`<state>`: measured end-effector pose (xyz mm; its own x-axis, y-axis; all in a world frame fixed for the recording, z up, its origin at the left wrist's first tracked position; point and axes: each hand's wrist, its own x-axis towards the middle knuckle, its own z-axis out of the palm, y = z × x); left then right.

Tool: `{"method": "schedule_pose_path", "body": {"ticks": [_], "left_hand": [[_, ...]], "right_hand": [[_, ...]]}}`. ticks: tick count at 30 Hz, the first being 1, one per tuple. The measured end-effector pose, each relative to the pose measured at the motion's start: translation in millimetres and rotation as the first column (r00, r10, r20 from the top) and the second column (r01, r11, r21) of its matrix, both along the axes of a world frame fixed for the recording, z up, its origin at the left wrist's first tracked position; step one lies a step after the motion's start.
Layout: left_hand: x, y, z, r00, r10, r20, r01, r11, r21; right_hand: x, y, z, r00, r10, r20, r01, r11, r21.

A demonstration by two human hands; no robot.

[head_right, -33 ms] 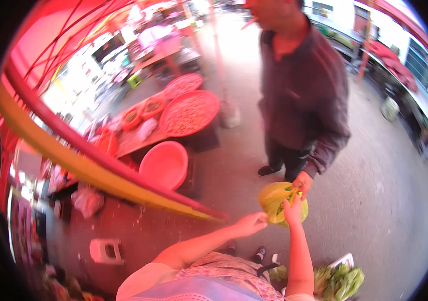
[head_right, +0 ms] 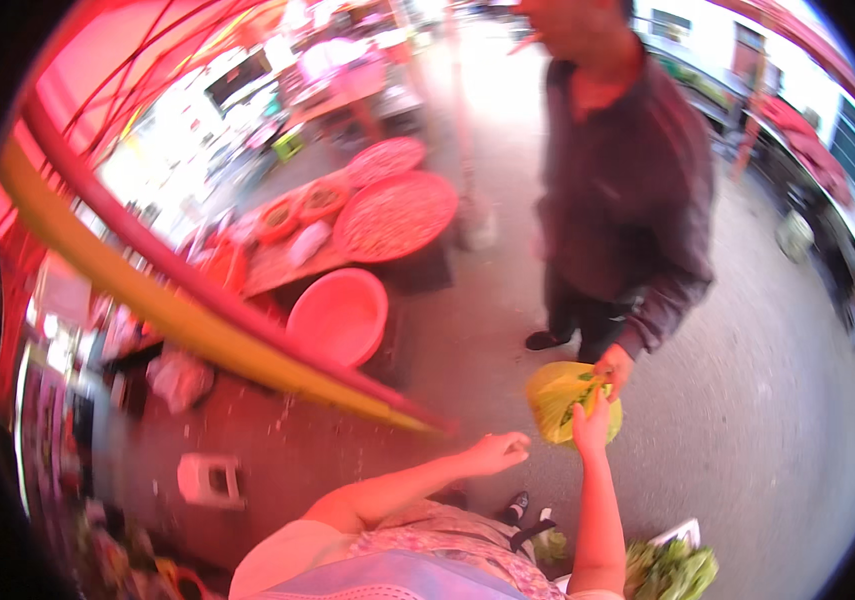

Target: The person operates a manual grinder by turning a crank and uses a wooden stick to push red chilies into the machine. The chilies are processed and collected in a bowl below.

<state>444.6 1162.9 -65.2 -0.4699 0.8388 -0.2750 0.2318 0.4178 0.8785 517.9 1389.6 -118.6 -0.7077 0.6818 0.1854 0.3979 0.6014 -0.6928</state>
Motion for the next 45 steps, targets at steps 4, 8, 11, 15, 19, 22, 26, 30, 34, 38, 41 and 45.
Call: {"method": "schedule_pose_path", "body": {"ticks": [4, 8, 11, 15, 19, 22, 26, 30, 34, 38, 41, 45], "left_hand": [[29.9, -81.5, -28.1, 0.985, 0.15, 0.084, -0.144, 0.987, -0.073], [67.1, -172.8, -83.0, 0.951, 0.293, -0.099, -0.307, 0.936, -0.173], [101.3, -257.9, -147.7, 0.916, 0.369, -0.159, -0.402, 0.832, -0.382], [152.2, -382.2, -225.6, 0.879, 0.457, -0.136, -0.446, 0.686, -0.575], [209.6, -477.7, -260.6, 0.626, 0.78, 0.013, -0.628, 0.514, -0.584], [242.3, -524.1, -266.4, 0.524, 0.846, -0.099, -0.74, 0.395, -0.545], [268.9, -565.9, -258.3, 0.317, 0.946, -0.067, -0.813, 0.235, -0.533], [285.8, -597.7, -248.6, 0.092, 0.995, -0.045, -0.867, 0.058, -0.496], [303.8, -628.5, -249.8, -0.113, 0.993, -0.025, -0.859, -0.111, -0.5], [330.3, -665.1, -255.6, -0.254, 0.967, -0.037, -0.787, -0.228, -0.574], [346.9, -697.9, -247.6, -0.351, 0.934, -0.067, -0.706, -0.311, -0.636], [345.0, -749.8, -209.7, -0.46, 0.873, -0.16, -0.656, -0.456, -0.602]], "right_hand": [[22.5, -3.4, -73.4, 0.955, 0.189, -0.228, -0.273, 0.86, -0.432], [69.6, -42.6, -158.1, 0.822, 0.561, 0.093, -0.395, 0.681, -0.617], [92.9, -92.6, -206.2, 0.612, 0.778, 0.143, -0.396, 0.457, -0.797], [79.3, -162.0, -238.1, 0.305, 0.921, 0.242, -0.547, 0.378, -0.747], [28.0, -220.2, -247.0, 0.123, 0.96, 0.253, -0.693, 0.266, -0.67], [-11.5, -263.4, -247.4, 0.057, 0.973, 0.222, -0.782, 0.182, -0.596], [-52.9, -319.5, -239.7, -0.015, 0.995, 0.101, -0.873, 0.036, -0.486], [-86.3, -371.4, -230.8, -0.157, 0.831, 0.534, -0.776, 0.23, -0.587], [-114.6, -435.7, -231.8, -0.247, 0.702, 0.668, -0.71, 0.337, -0.618], [-155.7, -527.4, -241.5, -0.331, 0.617, 0.714, -0.733, 0.309, -0.606], [-210.6, -615.4, -248.7, -0.392, 0.552, 0.736, -0.774, 0.235, -0.588], [-301.6, -761.3, -254.5, -0.479, 0.408, 0.777, -0.849, 0.01, -0.528]]}}
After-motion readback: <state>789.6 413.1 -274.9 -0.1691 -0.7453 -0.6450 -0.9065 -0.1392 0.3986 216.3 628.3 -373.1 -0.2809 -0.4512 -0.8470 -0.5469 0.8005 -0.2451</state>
